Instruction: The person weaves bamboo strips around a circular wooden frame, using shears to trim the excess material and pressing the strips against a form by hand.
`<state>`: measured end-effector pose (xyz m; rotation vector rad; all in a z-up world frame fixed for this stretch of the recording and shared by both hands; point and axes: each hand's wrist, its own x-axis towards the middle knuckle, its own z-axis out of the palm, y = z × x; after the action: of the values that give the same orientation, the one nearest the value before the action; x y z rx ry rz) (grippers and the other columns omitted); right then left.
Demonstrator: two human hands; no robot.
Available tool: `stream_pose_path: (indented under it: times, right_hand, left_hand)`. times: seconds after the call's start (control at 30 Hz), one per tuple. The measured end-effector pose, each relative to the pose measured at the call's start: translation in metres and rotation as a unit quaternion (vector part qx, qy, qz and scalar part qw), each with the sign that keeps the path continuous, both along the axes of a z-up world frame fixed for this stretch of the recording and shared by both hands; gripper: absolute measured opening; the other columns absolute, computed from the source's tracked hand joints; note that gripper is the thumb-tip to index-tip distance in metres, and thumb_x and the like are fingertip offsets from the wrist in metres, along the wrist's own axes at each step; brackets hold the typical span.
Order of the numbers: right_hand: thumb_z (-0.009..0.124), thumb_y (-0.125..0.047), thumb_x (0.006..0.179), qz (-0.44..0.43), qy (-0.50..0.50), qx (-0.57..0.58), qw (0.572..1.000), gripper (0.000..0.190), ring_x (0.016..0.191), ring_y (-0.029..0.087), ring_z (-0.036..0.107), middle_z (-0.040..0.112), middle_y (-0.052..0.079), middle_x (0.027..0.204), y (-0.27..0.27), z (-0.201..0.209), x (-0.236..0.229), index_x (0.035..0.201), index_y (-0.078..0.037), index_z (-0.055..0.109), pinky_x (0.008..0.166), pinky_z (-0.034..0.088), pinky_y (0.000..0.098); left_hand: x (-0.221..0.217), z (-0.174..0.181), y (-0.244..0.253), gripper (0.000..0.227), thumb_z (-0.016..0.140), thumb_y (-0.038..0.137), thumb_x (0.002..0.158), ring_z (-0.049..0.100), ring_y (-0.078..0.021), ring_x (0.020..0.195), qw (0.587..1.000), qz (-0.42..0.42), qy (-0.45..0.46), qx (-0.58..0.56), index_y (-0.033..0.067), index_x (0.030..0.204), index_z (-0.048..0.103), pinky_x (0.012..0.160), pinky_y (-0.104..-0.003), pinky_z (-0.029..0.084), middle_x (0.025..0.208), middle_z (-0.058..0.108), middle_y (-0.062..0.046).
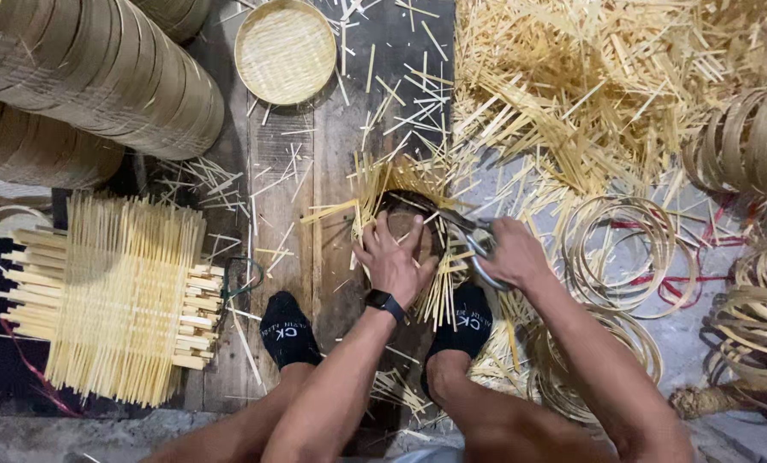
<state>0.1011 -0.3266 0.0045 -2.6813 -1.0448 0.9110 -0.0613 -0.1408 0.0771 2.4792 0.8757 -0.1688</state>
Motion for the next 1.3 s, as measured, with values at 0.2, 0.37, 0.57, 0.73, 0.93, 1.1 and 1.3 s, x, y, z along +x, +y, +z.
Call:
stream_pose_path:
  times: [0.2, 0.37, 0.57, 0.73, 0.93, 1.1, 1.3]
  right_hand:
    - [0.06, -0.047, 0.089, 0.003, 0.004, -0.131, 0.991, 0.053, 0.099, 0.033, 0.07, 0.068, 0.02, 0.111, 0.008, 0.041, 0.015, 0.116, -0.002, 0.067, 0.083, 0.061, 0.047]
    - [0.061, -0.052, 0.092, 0.036, -0.08, -0.041, 0.995, 0.05, 0.097, 0.034, 0.068, 0.068, 0.02, 0.105, -0.006, 0.042, 0.01, 0.109, -0.005, 0.068, 0.087, 0.058, 0.0485]
    - [0.067, -0.04, 0.076, 0.031, -0.136, 0.021, 0.99, 0.049, 0.087, 0.034, 0.067, 0.066, 0.021, 0.091, 0.017, -0.007, 0.001, 0.101, 0.001, 0.065, 0.078, 0.057, 0.0476]
    - [0.057, -0.052, 0.098, 0.062, -0.096, -0.071, 0.991, 0.053, 0.112, 0.033, 0.063, 0.064, 0.019, 0.117, -0.032, -0.008, 0.018, 0.116, -0.002, 0.062, 0.093, 0.054, 0.0474]
    - [0.063, -0.074, 0.078, 0.066, -0.128, -0.097, 0.985, 0.086, 0.106, 0.031, 0.057, 0.058, 0.02, 0.106, -0.001, 0.026, 0.021, 0.113, 0.004, 0.058, 0.098, 0.047, 0.0423]
    - [0.06, -0.07, 0.083, 0.047, -0.091, -0.102, 0.989, 0.078, 0.102, 0.028, 0.056, 0.057, 0.017, 0.106, -0.007, 0.044, 0.008, 0.116, 0.0, 0.058, 0.094, 0.049, 0.0414]
    - [0.059, -0.048, 0.092, 0.06, -0.062, -0.136, 0.987, 0.05, 0.092, 0.026, 0.057, 0.058, 0.014, 0.097, 0.027, 0.011, 0.005, 0.11, -0.001, 0.059, 0.085, 0.052, 0.0415]
  left_hand:
    - [-0.007, -0.018, 0.015, 0.08, 0.087, 0.03, 0.061, 0.031, -0.0494, 0.135, 0.994, -0.078, -0.079, 0.01, 0.0285, 0.138, 0.064, 0.111, -0.065, 0.028, 0.156, 0.031, -0.025]
    - [-0.016, -0.025, 0.027, 0.07, 0.087, 0.026, 0.061, 0.028, -0.0528, 0.14, 0.984, -0.131, -0.112, -0.041, 0.029, 0.129, 0.07, 0.117, -0.064, 0.026, 0.159, 0.032, -0.023]
    - [-0.014, -0.028, 0.033, 0.071, 0.089, 0.024, 0.06, 0.027, -0.0544, 0.139, 0.98, -0.164, -0.114, -0.024, 0.0276, 0.128, 0.071, 0.116, -0.065, 0.027, 0.157, 0.031, -0.024]
    - [-0.017, -0.025, 0.053, 0.072, 0.087, 0.02, 0.058, 0.029, -0.0483, 0.145, 0.957, -0.268, -0.074, -0.08, 0.0339, 0.127, 0.072, 0.111, -0.053, 0.042, 0.161, 0.036, -0.013]
    - [-0.013, -0.02, 0.056, 0.074, 0.088, 0.018, 0.055, 0.031, -0.0459, 0.144, 0.952, -0.284, -0.098, -0.065, 0.0343, 0.126, 0.074, 0.115, -0.053, 0.042, 0.159, 0.038, -0.011]
    - [-0.014, -0.023, 0.056, 0.075, 0.089, 0.018, 0.055, 0.031, -0.0472, 0.142, 0.95, -0.289, -0.097, -0.069, 0.0337, 0.126, 0.073, 0.114, -0.055, 0.041, 0.159, 0.036, -0.011]
    - [-0.007, -0.025, 0.066, 0.08, 0.09, 0.019, 0.056, 0.029, -0.0473, 0.145, 0.931, -0.349, -0.046, -0.101, 0.0371, 0.132, 0.07, 0.113, -0.054, 0.04, 0.16, 0.034, -0.009]
